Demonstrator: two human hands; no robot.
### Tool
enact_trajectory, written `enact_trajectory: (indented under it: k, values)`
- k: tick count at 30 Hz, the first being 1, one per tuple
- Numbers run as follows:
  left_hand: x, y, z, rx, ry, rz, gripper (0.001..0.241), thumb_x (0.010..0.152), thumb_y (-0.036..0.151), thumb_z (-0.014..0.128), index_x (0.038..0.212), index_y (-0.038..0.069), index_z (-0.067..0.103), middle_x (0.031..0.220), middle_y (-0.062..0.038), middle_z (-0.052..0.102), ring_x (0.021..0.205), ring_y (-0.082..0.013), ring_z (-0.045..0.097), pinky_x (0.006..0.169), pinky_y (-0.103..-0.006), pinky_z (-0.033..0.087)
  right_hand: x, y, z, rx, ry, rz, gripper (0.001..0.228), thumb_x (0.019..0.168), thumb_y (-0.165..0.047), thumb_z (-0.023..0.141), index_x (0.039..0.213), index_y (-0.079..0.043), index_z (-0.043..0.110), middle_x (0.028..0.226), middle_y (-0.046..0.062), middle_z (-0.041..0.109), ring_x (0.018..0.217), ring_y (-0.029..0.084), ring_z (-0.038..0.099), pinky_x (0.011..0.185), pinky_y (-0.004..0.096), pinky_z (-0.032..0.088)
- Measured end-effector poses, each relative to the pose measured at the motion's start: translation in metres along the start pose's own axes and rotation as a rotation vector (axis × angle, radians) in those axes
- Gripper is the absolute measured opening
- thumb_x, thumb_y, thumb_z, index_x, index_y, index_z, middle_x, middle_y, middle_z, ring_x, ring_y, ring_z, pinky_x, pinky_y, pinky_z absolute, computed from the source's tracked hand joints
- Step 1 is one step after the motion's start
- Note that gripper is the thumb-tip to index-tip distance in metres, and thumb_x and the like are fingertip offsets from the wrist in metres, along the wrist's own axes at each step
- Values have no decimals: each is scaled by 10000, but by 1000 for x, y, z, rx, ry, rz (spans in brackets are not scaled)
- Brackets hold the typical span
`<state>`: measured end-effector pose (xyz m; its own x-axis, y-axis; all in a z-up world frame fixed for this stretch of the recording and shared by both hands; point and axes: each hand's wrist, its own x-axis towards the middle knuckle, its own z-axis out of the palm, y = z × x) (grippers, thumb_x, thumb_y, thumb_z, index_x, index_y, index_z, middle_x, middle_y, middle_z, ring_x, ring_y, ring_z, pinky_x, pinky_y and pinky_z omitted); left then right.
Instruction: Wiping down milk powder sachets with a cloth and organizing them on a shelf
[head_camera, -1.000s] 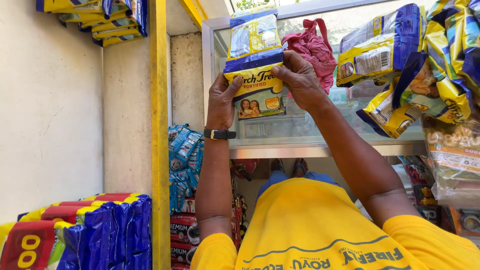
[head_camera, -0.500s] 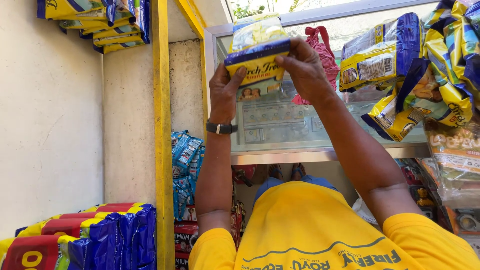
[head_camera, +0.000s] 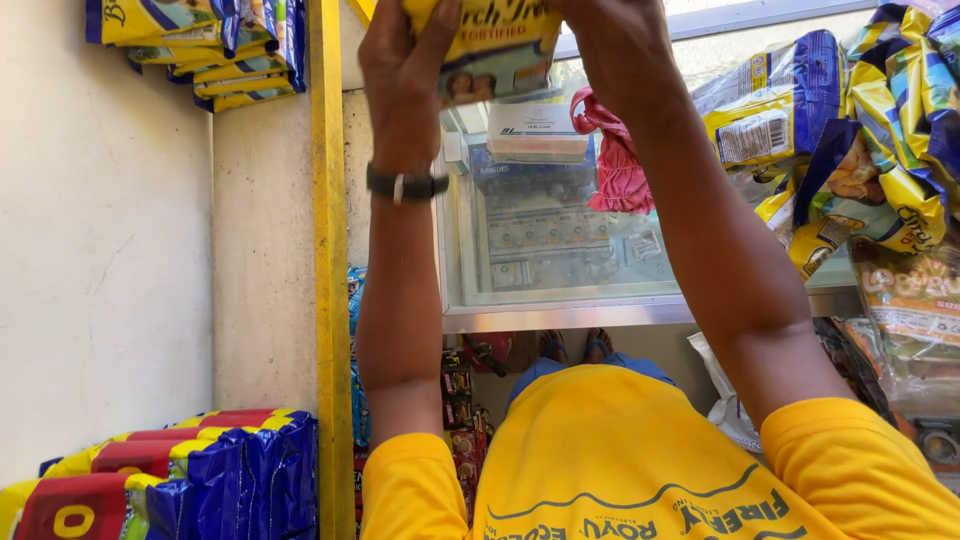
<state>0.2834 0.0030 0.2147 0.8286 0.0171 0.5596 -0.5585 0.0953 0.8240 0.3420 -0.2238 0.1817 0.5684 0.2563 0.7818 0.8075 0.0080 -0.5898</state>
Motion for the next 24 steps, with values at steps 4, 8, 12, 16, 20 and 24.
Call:
enact_trajectory:
  k: [4,8,12,16,20,24]
  values:
    - [-64,77,25,273,130,-135,230,1105,340,683,1119,125,603,949,-5,690,842,-158,774,555,-228,595,-41,-76,6,432,182,383,364,1061,-307,794,1234,-79,568,1003,50,593,832,140,559,616,295,447]
    - [-160,47,21,288,98,-117,186,1138,231,673,1216,68,634,975,-54,719,776,-180,804,547,-220,675,-119,-96,8,561,41,209,332,1107,-221,743,1343,-48,586,1282,103,645,1157,227,657,949,328,604]
    - [-222,-6,19,-32,105,-54,78,1084,18,712,1151,4,674,1183,-163,685,1114,-298,737,951,-458,637,-190,-83,13,494,58,315,324,928,86,832,1200,89,656,1232,230,643,1212,338,665,1090,494,535]
    - [-257,-33,11,117,98,-21,119,1064,17,752,1178,-12,732,1232,-138,658,1250,-301,648,1119,-465,503,-232,-79,26,428,122,407,261,914,74,876,1103,81,696,1181,189,675,1219,293,630,1131,461,486]
    - [-277,-9,10,297,77,-88,127,1069,100,780,1188,57,786,1310,-104,614,1279,-304,615,1165,-475,467,-262,-88,15,306,71,437,278,923,-3,921,1083,52,699,1216,186,628,1219,283,597,1131,450,465]
    - [-288,9,17,355,89,-160,142,1031,71,823,1153,11,782,1286,-137,564,1055,-241,630,971,-386,574,-279,-104,12,233,59,555,229,985,-36,899,1139,31,742,1139,95,493,1154,171,551,1108,360,470]
